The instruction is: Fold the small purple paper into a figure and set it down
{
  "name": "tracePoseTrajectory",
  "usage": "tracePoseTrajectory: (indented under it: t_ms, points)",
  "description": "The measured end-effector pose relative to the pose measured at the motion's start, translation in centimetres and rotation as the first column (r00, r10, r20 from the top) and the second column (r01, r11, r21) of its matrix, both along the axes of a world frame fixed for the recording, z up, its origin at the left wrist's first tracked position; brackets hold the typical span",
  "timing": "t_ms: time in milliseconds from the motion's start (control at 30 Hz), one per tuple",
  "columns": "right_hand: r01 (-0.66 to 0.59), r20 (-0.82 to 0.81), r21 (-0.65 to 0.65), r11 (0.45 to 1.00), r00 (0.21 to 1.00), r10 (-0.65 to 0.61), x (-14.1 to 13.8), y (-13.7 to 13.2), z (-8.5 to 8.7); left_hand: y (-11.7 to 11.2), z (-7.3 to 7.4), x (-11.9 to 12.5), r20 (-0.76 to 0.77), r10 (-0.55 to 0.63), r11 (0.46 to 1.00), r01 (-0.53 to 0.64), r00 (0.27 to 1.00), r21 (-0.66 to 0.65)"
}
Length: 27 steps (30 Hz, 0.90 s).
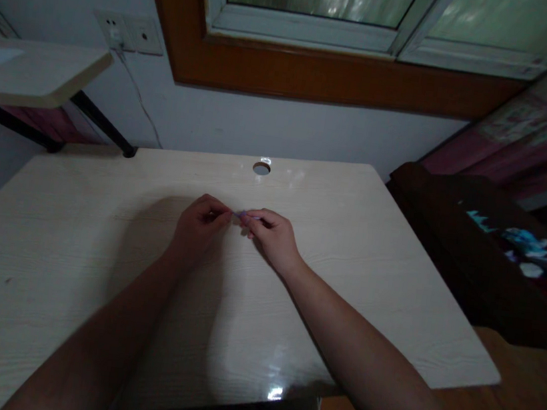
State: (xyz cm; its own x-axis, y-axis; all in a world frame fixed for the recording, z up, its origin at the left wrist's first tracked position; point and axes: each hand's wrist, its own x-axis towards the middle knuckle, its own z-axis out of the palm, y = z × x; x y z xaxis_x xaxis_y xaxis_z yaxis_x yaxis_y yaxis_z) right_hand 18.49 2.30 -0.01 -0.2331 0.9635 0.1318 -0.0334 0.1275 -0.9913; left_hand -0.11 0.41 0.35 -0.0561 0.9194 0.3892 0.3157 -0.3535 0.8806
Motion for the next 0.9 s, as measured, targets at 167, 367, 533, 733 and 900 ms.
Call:
tracePoseTrajectory:
  t_ms: [167,367,533,733,900]
  points:
    - [0.023,-0.014,0.041,0.999,1.000,-0.022,0.05,-0.05,0.00,-0.20,0.27,0.35,0.090,-0.056,0.998,0.059,0.994,-0.024]
    - [0.021,-0.016,0.096,0.995,1.000,-0.019,0.13,-0.02,-0.05,-0.32,0.16,0.59,0.030,-0.101,0.995,0.102,0.994,-0.022]
    - [-0.016,0.019,0.135,0.991,1.000,0.014,0.26,-0.03,0.00,-0.21,-0.06,0.33,-0.051,-0.108,0.994,0.107,0.993,-0.020]
    - [-0.008,0.005,0.094,0.995,1.000,0.008,0.19,-0.06,-0.02,-0.19,0.36,0.23,0.042,-0.116,0.990,0.119,0.992,-0.072]
    - [-0.002,-0.037,0.067,0.998,0.999,0.004,0.24,-0.12,0.15,-0.01,0.55,0.11,0.078,-0.076,0.989,0.086,0.994,-0.123]
